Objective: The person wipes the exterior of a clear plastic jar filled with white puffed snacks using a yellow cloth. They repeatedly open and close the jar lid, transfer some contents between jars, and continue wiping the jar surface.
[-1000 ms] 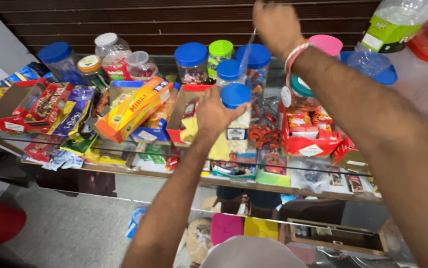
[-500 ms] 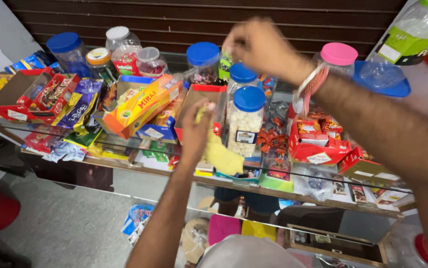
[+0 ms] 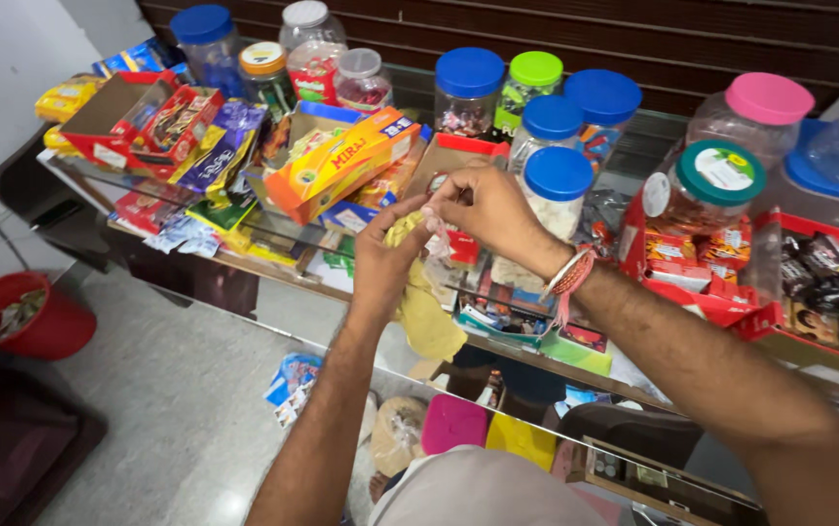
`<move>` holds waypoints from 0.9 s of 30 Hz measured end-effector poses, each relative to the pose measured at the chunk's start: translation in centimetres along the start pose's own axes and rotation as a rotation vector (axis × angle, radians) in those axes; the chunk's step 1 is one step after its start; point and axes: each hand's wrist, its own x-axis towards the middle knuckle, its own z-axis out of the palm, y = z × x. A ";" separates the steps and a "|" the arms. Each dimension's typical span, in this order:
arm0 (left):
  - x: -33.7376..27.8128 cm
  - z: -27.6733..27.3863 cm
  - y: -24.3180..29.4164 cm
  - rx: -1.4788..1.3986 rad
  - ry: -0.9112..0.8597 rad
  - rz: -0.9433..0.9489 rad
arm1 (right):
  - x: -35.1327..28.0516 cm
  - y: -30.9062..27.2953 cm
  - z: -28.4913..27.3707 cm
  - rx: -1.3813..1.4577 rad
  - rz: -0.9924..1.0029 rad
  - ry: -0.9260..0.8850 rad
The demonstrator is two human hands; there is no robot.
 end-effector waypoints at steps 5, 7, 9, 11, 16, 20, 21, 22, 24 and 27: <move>-1.1 -2.8 0.1 -0.184 0.078 -0.070 | 1.1 0.5 3.8 0.295 0.060 -0.104; -1.6 -4.3 0.0 -0.204 0.118 -0.072 | 1.5 0.4 5.4 0.590 0.176 -0.173; -2.2 -6.0 0.0 -0.111 0.176 -0.040 | 2.0 0.0 6.7 0.529 0.189 -0.232; -2.7 -7.8 0.0 0.043 0.183 0.039 | 2.5 -0.6 8.2 0.552 0.221 -0.290; -3.8 -11.9 0.1 0.286 0.337 0.117 | 4.0 -2.4 12.2 0.834 0.334 -0.422; -5.1 -15.7 0.1 0.417 0.477 0.123 | 5.6 -4.3 16.1 0.651 0.136 -0.479; -5.5 -16.6 0.0 0.456 0.519 0.121 | 6.2 -4.7 17.2 0.620 0.088 -0.469; -6.0 -17.7 -0.2 0.427 0.561 0.078 | 6.7 -5.2 18.3 0.587 0.041 -0.456; -7.3 -20.3 -0.5 0.368 0.645 -0.004 | 8.1 -5.9 20.9 0.454 0.066 -0.447; -10.0 -24.6 -0.7 0.344 0.796 -0.059 | 10.4 -6.5 25.1 0.293 -0.097 -0.379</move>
